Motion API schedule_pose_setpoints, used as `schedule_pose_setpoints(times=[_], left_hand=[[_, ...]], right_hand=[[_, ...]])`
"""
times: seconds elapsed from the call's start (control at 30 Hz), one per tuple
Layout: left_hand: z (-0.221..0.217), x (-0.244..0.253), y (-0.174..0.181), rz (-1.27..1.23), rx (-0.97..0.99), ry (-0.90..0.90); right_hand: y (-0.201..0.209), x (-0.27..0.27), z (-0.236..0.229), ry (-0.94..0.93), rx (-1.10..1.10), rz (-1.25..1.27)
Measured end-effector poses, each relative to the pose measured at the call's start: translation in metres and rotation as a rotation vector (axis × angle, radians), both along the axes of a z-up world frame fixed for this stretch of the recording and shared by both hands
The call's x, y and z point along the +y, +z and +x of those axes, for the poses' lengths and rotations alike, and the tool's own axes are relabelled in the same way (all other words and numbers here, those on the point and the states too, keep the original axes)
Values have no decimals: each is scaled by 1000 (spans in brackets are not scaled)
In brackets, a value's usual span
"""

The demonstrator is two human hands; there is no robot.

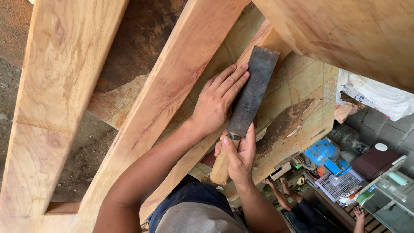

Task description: The person smooths a wooden frame using a sanding block and a hand plane. They alternate between sanding the flat surfaces and planing the edges to refine the wood's texture.

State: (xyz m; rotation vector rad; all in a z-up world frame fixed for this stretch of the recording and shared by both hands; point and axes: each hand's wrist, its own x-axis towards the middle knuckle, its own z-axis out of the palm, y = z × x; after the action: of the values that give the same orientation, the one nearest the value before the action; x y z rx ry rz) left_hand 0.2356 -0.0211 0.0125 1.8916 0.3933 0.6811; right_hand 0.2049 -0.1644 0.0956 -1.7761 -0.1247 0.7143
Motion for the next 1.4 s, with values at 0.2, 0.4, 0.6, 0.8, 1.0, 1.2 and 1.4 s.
schedule_pose_setpoints(times=[0.2, 0.4, 0.6, 0.8, 1.0, 1.2, 1.4], left_hand=[[4, 0, 1, -48, -14, 3], [2, 4, 5, -63, -12, 2], [6, 0, 2, -34, 27, -30], [7, 4, 4, -181, -44, -2], [10, 6, 4, -236, -117, 22], [10, 7, 4, -222, -117, 16], [8, 9, 5, -228, -104, 6]], right_hand=[[-3, -7, -2, -26, 26, -6], [8, 6, 0, -18, 30, -2], [-16, -11, 13, 35, -56, -14], [-8, -17, 10, 54, -82, -16], [5, -5, -4, 36, -8, -21], [14, 5, -6, 9, 19, -19], [10, 8, -11, 6, 4, -31]])
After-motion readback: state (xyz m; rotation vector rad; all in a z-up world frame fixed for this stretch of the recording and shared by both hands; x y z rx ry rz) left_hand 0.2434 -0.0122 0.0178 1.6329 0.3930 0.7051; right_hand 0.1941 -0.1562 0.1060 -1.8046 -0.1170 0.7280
